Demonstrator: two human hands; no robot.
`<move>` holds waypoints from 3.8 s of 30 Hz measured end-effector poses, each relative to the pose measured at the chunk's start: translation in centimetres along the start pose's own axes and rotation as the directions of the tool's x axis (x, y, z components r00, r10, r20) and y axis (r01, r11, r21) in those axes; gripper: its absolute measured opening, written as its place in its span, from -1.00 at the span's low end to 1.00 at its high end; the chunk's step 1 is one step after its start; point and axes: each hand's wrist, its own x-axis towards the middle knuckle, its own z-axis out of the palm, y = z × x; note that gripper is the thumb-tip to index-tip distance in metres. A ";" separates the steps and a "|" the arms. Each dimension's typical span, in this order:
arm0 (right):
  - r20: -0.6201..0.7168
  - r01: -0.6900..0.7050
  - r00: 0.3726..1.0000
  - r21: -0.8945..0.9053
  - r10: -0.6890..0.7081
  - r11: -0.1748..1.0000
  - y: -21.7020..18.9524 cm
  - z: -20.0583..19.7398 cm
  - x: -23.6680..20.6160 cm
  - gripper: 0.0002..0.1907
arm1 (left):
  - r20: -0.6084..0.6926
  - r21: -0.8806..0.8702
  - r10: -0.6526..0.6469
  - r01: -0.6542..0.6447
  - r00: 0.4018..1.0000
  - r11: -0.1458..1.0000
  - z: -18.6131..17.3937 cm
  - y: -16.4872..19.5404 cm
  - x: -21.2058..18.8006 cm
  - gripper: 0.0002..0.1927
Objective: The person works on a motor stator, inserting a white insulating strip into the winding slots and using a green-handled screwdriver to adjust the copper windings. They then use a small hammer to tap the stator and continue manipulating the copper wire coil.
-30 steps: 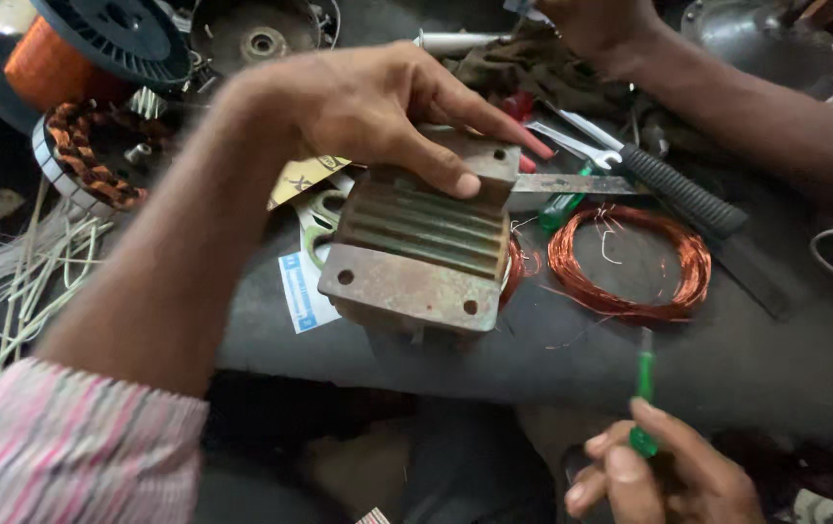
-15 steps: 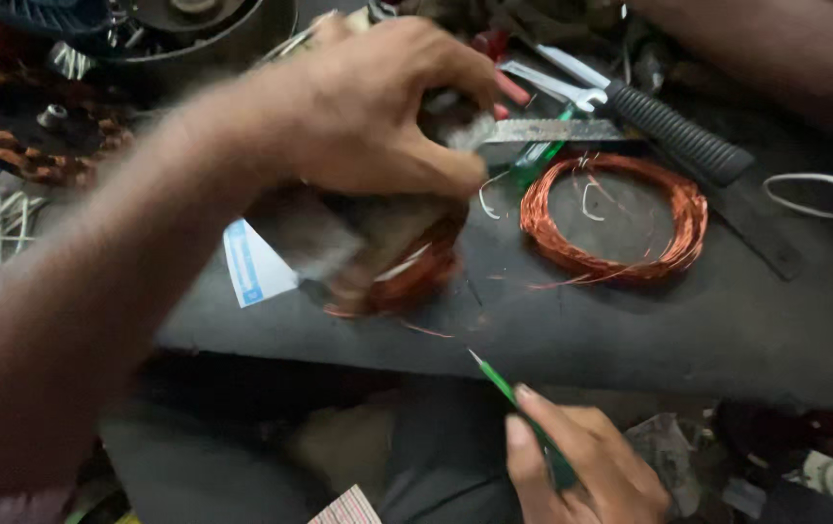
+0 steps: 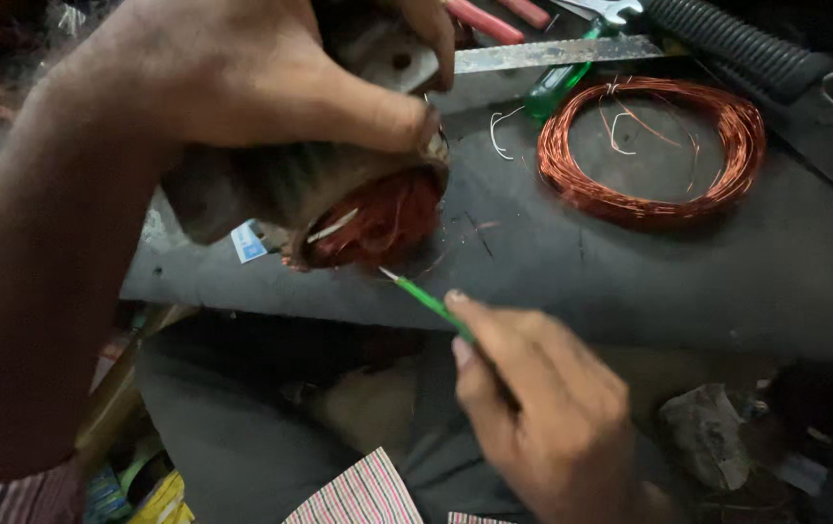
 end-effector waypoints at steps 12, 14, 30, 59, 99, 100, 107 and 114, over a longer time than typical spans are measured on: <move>0.083 -0.616 0.778 0.293 0.623 0.731 0.3 0.4 -1.6 -0.73 | -0.138 0.126 0.050 -0.033 0.989 0.991 -0.9 4.5 -1.5 -0.56; 0.010 -0.532 0.807 0.447 0.590 0.720 0.6 0.9 -1.4 -0.69 | -0.186 0.028 -0.098 0.105 0.978 0.994 -0.5 7.2 -4.4 -0.55; 0.109 -0.613 0.770 0.398 0.629 0.682 -2.0 2.1 -0.4 -0.77 | -0.300 0.116 -0.110 0.150 0.948 0.982 4.2 8.7 -11.9 -0.66; -0.146 -0.063 0.989 -0.226 0.030 0.972 0.3 -7.5 12.5 -0.82 | 0.325 -0.946 -0.292 0.314 0.900 -0.084 1.0 5.7 1.6 -0.59; 0.453 -0.640 0.748 0.686 0.486 0.345 5.7 -6.0 12.4 -0.81 | 0.230 -0.818 -0.473 0.432 0.851 0.379 2.3 7.1 1.7 -0.64; 0.512 -0.677 0.707 0.689 0.488 0.258 5.8 -6.2 12.5 -0.82 | 0.182 -0.748 -0.492 0.444 0.852 0.493 2.6 7.3 1.5 -0.63; 0.547 -0.698 0.666 0.696 0.506 0.166 5.5 -7.3 12.7 -0.82 | -0.248 0.331 -0.082 0.164 0.965 0.929 3.1 8.1 0.7 -0.44; 0.287 -0.598 0.720 0.718 0.632 0.356 3.1 -7.7 11.7 -0.69 | -0.283 0.616 0.279 -0.050 0.918 0.787 1.7 7.2 2.2 -0.72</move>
